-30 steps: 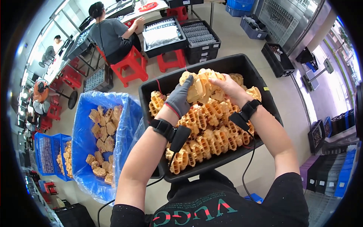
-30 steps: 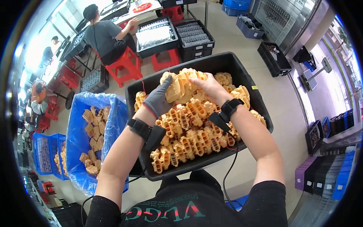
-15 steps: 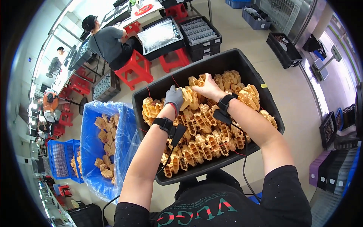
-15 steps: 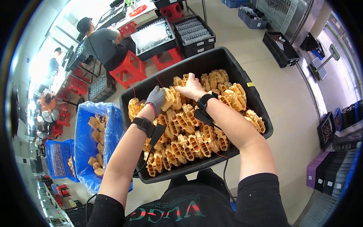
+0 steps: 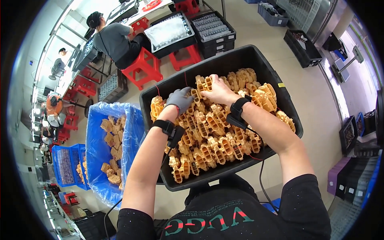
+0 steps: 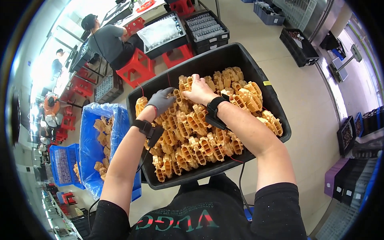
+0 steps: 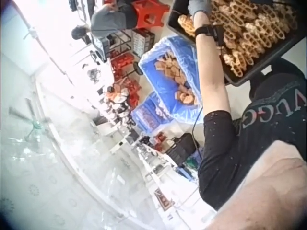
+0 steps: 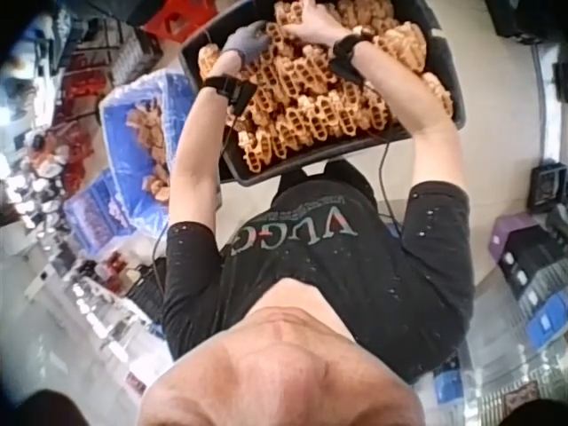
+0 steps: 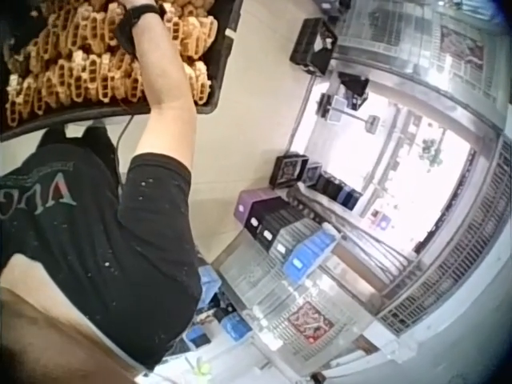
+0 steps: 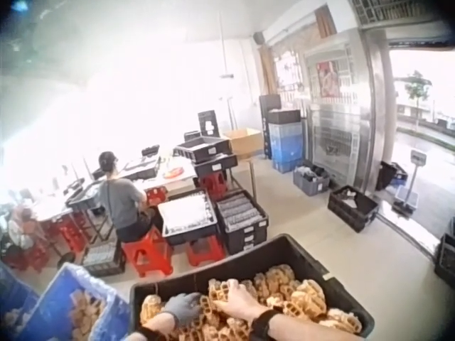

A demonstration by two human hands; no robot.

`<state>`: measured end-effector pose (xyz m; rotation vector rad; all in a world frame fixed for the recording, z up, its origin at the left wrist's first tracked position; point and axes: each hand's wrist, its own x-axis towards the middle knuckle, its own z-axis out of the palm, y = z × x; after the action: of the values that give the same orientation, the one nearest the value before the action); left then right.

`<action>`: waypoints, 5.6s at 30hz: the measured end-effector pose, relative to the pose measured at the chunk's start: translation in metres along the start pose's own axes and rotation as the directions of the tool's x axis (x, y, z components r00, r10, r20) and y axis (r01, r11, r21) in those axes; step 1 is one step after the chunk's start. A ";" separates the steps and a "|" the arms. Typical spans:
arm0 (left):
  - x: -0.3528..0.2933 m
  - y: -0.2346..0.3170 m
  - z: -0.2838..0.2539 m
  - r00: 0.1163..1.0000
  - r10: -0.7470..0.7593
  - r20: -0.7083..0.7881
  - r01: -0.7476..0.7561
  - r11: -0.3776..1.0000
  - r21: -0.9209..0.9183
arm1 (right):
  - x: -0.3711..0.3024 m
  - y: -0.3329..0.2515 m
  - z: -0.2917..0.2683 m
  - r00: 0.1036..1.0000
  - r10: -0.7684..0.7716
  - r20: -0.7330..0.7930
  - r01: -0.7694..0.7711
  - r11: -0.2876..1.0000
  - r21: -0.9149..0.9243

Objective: Sorting and stacking waffle-shaped toy pieces from a blue bin into a black crate.

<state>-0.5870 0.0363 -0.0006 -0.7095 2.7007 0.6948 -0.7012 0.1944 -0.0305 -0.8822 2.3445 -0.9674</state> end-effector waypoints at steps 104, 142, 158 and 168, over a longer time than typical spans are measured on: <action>-0.287 -0.456 -0.003 0.623 -0.774 0.113 -0.666 -0.601 -0.442 | 0.097 -0.322 0.538 0.138 -0.808 0.574 0.913 -0.121 -0.389; -0.318 -0.415 -0.046 0.806 -0.297 -0.511 -0.562 -0.657 -0.503 | 0.007 -0.409 0.369 0.272 -0.066 0.960 -0.834 0.482 0.269; -0.323 -0.432 -0.044 0.716 -0.451 -0.532 -0.662 -0.681 -0.314 | 0.072 -0.432 0.379 0.388 -0.144 0.910 0.693 0.696 -0.186; -0.319 -0.435 -0.037 0.628 -0.496 -0.600 -0.762 -0.547 -0.346 | 0.201 -0.341 0.531 0.849 -0.436 0.298 0.509 0.825 -0.245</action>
<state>-0.0967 -0.1906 -0.0190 -0.3522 0.9389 4.2268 -0.3849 -0.3742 -0.1555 -1.6778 2.1456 -0.6140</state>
